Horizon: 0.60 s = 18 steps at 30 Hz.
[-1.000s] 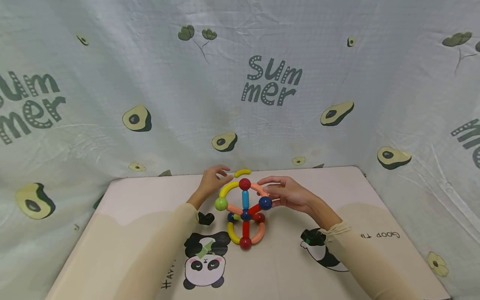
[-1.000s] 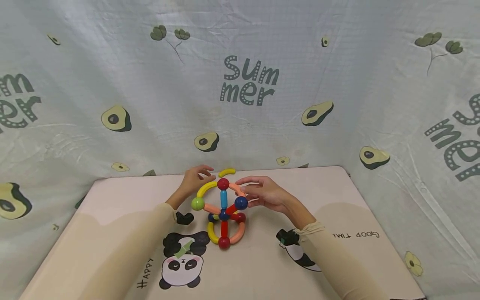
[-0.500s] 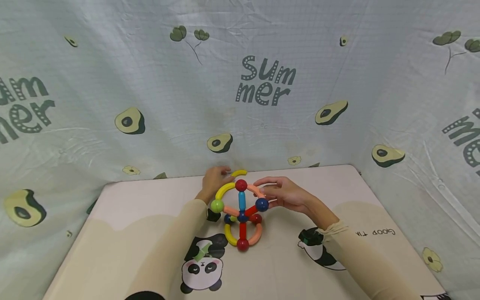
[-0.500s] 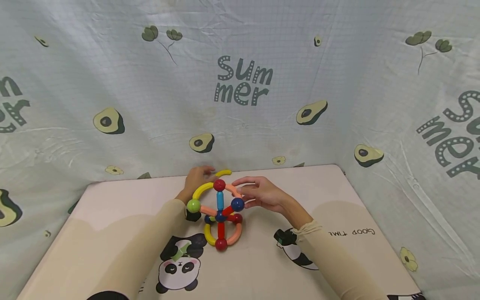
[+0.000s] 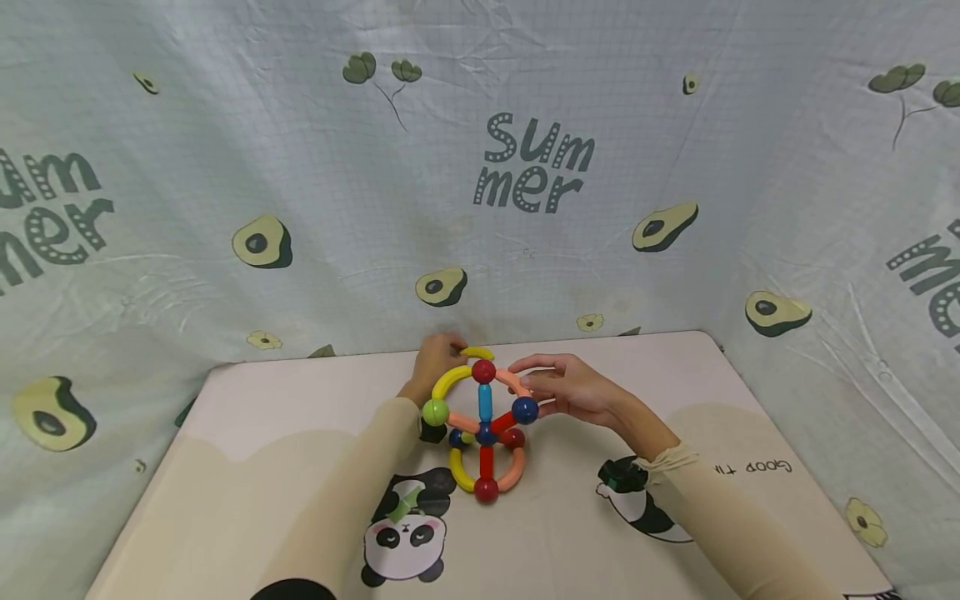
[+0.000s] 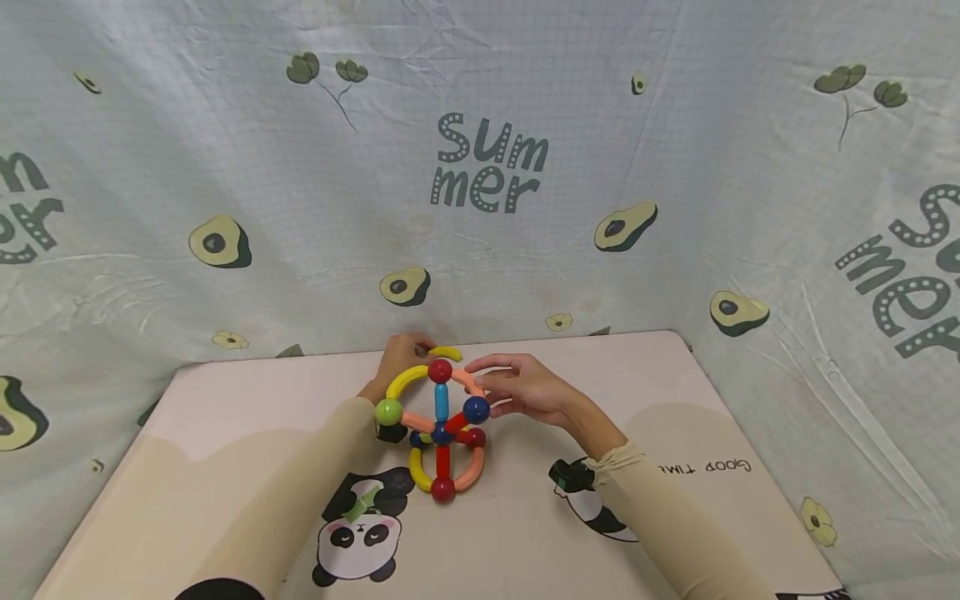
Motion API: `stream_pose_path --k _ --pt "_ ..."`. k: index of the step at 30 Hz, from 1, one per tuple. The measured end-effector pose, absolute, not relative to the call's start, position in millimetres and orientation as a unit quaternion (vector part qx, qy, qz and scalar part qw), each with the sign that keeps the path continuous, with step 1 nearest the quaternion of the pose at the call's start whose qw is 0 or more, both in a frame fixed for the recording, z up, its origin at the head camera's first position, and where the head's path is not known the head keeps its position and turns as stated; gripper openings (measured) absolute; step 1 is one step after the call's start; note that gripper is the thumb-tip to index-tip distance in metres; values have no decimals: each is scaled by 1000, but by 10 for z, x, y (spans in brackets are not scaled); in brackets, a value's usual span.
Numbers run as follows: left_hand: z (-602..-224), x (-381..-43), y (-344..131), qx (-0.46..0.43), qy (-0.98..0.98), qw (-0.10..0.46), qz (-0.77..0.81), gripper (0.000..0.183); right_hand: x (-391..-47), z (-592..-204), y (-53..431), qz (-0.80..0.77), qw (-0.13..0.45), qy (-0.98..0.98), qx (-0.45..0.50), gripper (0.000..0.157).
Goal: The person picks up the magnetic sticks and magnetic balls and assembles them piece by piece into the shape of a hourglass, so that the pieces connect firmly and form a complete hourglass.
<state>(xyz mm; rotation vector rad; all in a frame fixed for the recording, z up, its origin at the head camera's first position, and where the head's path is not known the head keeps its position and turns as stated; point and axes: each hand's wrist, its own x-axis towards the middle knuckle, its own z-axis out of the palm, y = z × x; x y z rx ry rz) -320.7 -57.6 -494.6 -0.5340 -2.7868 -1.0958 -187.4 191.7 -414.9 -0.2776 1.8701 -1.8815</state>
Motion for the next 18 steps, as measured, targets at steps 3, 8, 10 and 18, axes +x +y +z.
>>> stream_pose_path --k 3,8,10,18 --pt "-4915 -3180 -616 -172 -921 38 -347 21 -1880 -4149 1921 -683 234 684 -102 45" --pt "-4864 -3115 -734 -183 -936 19 -298 23 -1897 -4147 1906 -683 234 686 -95 44" --pt "-4849 -3075 -780 -187 -939 9 -287 23 -1901 -4148 1906 -683 233 686 -92 43" --pt "-4797 -2885 -970 -199 -942 -9 -269 23 -1899 -4136 1891 -684 229 687 -90 46"
